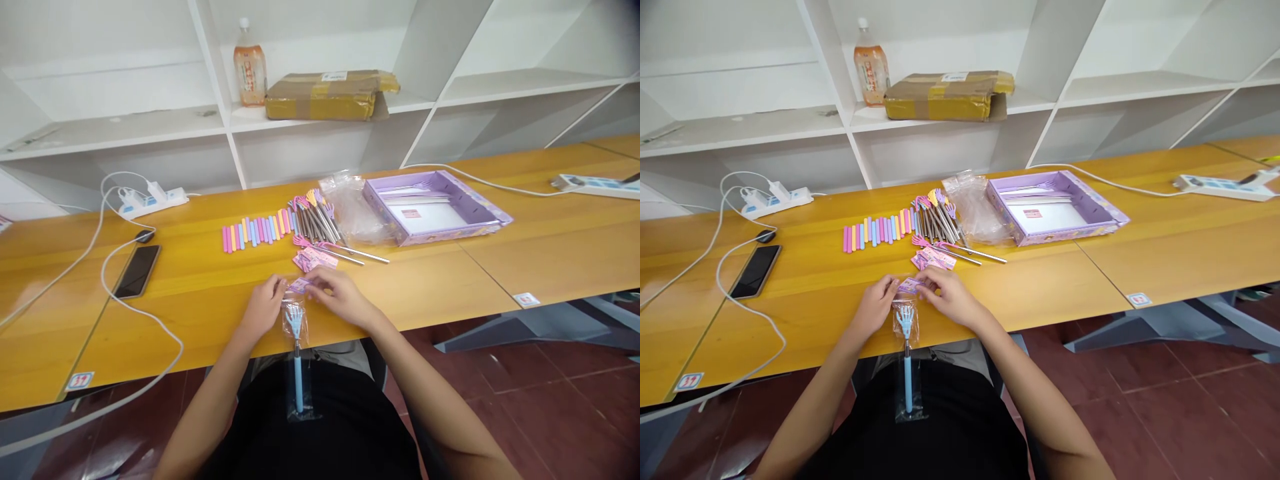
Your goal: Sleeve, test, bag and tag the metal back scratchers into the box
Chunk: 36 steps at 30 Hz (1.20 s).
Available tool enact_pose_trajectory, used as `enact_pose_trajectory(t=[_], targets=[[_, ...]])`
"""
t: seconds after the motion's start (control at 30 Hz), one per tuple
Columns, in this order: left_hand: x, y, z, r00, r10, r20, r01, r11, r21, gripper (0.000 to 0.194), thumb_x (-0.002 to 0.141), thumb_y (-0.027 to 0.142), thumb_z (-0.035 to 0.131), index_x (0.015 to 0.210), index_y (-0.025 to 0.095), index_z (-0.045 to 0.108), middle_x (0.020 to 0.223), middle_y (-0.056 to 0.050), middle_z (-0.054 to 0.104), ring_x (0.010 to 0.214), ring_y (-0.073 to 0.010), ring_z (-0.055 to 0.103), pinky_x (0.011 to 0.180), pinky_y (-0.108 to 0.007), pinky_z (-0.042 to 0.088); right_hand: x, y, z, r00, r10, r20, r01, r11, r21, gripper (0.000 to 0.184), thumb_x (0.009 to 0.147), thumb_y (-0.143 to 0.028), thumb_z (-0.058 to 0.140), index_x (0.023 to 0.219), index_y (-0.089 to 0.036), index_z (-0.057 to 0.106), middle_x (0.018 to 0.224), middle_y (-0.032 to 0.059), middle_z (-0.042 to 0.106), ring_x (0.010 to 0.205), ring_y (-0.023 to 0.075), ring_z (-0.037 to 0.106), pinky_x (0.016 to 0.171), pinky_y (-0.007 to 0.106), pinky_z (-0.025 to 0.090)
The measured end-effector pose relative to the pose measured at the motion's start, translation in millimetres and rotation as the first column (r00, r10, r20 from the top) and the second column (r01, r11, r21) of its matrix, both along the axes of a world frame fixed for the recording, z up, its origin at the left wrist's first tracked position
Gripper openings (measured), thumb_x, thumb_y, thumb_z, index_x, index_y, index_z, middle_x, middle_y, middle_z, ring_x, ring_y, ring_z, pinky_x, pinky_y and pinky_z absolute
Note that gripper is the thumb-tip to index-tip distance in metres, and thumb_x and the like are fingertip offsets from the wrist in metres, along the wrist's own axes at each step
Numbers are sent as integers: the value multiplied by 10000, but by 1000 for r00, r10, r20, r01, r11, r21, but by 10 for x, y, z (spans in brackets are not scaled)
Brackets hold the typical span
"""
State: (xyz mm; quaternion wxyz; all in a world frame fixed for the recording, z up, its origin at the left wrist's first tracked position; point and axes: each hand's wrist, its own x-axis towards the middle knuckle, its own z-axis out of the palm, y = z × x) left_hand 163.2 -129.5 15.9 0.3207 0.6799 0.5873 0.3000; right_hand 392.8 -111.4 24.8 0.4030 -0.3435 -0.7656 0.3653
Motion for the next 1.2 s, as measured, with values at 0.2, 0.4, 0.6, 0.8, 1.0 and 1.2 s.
enact_pose_trajectory(t=[0.2,0.4,0.6,0.8,1.0,1.2], targets=[[-14,-12,-13,981,-56,183,68,996,-60,329,1065,520,501,1095,230,653,1038,-41,766,962,-232,707,855,-330,507,-119,61,-111,977,-212,11,209,968,140,124,1050,-272,603,1114,-221,697,1033,79,760,875,208,714,779,328,577],[10,-6,-39,959,-122,256,142,988,-63,291,1036,450,593,1201,226,678,1166,-67,775,1029,-230,729,927,-348,549,-90,89,-91,969,-241,59,232,964,133,175,1059,-332,607,1154,-237,719,1040,79,779,881,228,730,792,355,606],[28,-17,-23,940,-151,305,181,981,-73,295,1031,452,612,1183,208,681,1088,-62,771,1006,-228,730,898,-345,571,-73,95,-39,974,-210,86,189,961,204,210,1077,-315,575,1186,-248,741,1152,100,775,1023,260,735,921,421,610],[39,-24,-11,928,-153,340,189,979,-74,333,1024,461,629,1232,204,670,1154,-71,765,1037,-229,723,923,-343,568,-51,139,-72,983,-161,89,131,951,280,251,1092,-295,551,1253,-265,741,1159,99,758,1076,255,722,980,433,591],[37,-21,-53,923,-157,352,185,981,-48,321,1029,405,618,1277,207,663,1206,-83,758,1120,-238,713,989,-360,568,-60,154,-146,989,-102,103,63,942,331,269,1085,-315,570,1283,-285,749,1198,105,713,1128,257,695,993,435,586],[45,-20,-46,944,-146,297,167,985,-47,320,1035,437,609,1243,204,679,1122,-81,769,1076,-251,718,953,-371,578,-66,143,-123,993,-104,60,93,982,164,288,1103,-340,529,1310,-260,711,1252,101,737,1147,251,698,1018,429,561]])
